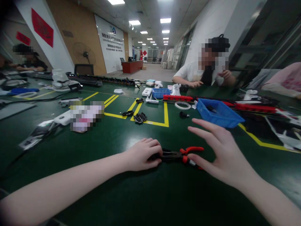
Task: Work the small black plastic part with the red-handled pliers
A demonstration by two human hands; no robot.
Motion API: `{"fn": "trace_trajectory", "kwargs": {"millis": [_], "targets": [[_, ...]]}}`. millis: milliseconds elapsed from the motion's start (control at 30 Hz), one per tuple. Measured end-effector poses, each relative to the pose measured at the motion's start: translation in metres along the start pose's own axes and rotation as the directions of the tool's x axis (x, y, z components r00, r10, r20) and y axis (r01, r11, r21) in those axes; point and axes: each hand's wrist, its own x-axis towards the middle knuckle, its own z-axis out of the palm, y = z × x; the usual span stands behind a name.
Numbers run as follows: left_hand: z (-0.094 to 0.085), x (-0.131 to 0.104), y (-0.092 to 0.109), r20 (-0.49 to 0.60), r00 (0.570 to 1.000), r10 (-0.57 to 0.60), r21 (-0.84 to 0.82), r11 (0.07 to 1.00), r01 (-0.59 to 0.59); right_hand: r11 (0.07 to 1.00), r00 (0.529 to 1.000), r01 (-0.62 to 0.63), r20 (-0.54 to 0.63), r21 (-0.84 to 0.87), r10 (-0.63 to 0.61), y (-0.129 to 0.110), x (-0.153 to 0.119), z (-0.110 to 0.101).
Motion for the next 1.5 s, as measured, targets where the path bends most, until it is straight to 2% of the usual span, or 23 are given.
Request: {"fn": "trace_trajectory", "kwargs": {"millis": [67,167,267,400,667,800,933,1067,1167,1267,1433,1500], "targets": [[-0.002,0.0,0.001,-0.004,1.0,-0.01,0.01,1.0,0.01,0.999,0.992,0.009,0.125,0.054,-0.016,0.012,-0.014,0.014],[-0.005,0.0,0.003,0.015,1.0,-0.011,0.004,1.0,0.01,0.995,0.946,-0.036,0.325,0.096,0.003,0.028,-0.035,0.034],[-0.006,-0.001,0.003,0.031,0.999,-0.012,-0.014,1.0,0.012,0.989,0.931,-0.097,0.362,0.114,0.05,0.03,-0.04,0.041],[-0.003,-0.001,0.001,0.033,0.999,-0.035,-0.052,0.998,0.036,0.988,0.92,-0.122,0.383,0.091,0.078,0.019,-0.031,0.036],[-0.001,-0.001,-0.001,0.022,0.999,-0.025,-0.084,0.996,0.027,0.997,0.966,0.018,0.257,-0.07,0.0,0.006,-0.034,0.024],[-0.002,-0.002,-0.001,0.012,1.0,-0.008,-0.106,0.994,0.01,0.995,0.979,0.048,0.202,-0.087,-0.029,0.009,-0.036,0.017],[-0.003,-0.003,0.0,0.002,1.0,-0.015,-0.11,0.994,0.015,0.98,0.981,0.132,0.158,-0.15,-0.108,0.013,-0.037,0.012],[-0.003,-0.002,0.001,-0.009,1.0,-0.011,-0.123,0.992,0.01,0.968,0.992,0.124,0.064,-0.218,-0.113,0.012,-0.035,0.01],[-0.003,-0.001,0.001,-0.015,1.0,-0.018,-0.131,0.991,0.016,0.977,0.998,0.06,-0.013,-0.203,-0.064,0.01,-0.035,0.009],[-0.003,0.0,0.001,-0.002,0.999,-0.033,-0.131,0.991,0.032,0.988,0.999,0.028,-0.028,-0.15,-0.032,0.008,-0.036,0.011],[-0.002,0.0,0.0,-0.009,1.0,-0.019,-0.121,0.992,0.018,0.995,0.997,0.075,0.0,-0.06,-0.075,-0.007,-0.033,0.018],[-0.002,0.0,0.001,-0.005,1.0,-0.018,-0.116,0.993,0.017,0.989,0.993,0.122,0.0,-0.08,-0.122,-0.013,-0.03,0.02]]}}
